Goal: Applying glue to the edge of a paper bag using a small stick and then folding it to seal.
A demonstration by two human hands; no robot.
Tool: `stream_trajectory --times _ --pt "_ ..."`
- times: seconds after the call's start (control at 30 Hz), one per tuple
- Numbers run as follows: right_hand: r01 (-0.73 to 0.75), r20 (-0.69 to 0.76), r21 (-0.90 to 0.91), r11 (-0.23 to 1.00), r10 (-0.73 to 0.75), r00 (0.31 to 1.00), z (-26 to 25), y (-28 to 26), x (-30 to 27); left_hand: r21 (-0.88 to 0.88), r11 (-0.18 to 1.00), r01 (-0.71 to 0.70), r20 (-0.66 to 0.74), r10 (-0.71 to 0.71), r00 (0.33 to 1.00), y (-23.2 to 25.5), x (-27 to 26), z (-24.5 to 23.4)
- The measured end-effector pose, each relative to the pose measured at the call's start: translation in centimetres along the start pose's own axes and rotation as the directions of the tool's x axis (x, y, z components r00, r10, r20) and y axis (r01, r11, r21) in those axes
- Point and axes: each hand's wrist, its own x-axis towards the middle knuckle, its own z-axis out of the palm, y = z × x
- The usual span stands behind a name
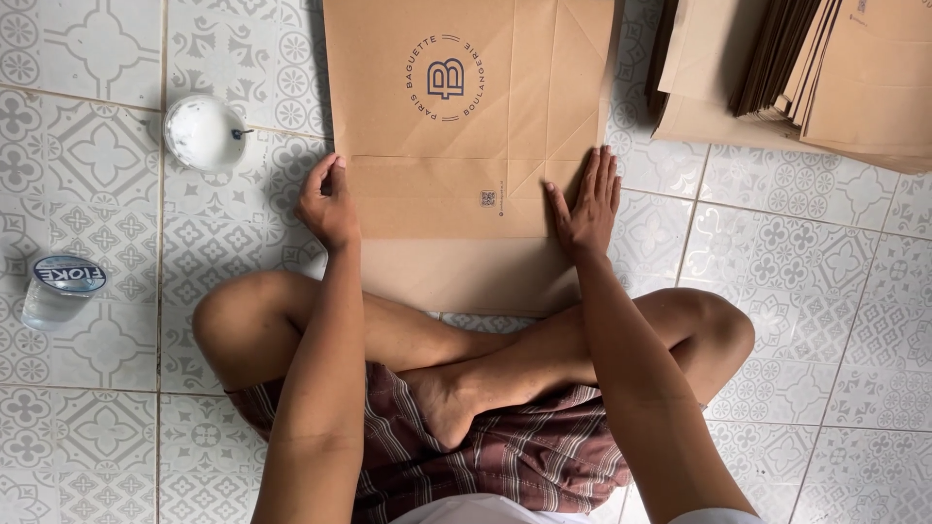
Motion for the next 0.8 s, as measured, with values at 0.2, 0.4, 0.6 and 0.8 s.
stream_trajectory --times 0.2,0.4,0.6,0.8 --pt "0.008 -0.025 0.027 1.0 -0.008 1.0 0.7 0.8 0.3 0.007 1.0 -0.015 0.033 0.015 0.999 -0.6 0.1 0.0" --pt "0.017 -0.014 0.056 0.998 -0.016 1.0 1.5 1.8 0.6 -0.049 0.999 -0.011 0.055 0.013 0.998 -0.8 0.1 -0.1" --pt "0.02 0.004 0.057 0.998 -0.021 1.0 1.2 1.7 0.6 -0.038 0.999 0.013 0.049 -0.011 0.999 -0.2 0.1 -0.4" --pt "0.036 -0.004 0.117 0.992 -0.036 0.999 0.8 1.5 0.5 -0.04 0.999 0.024 0.06 -0.022 0.998 -0.9 0.2 0.0"
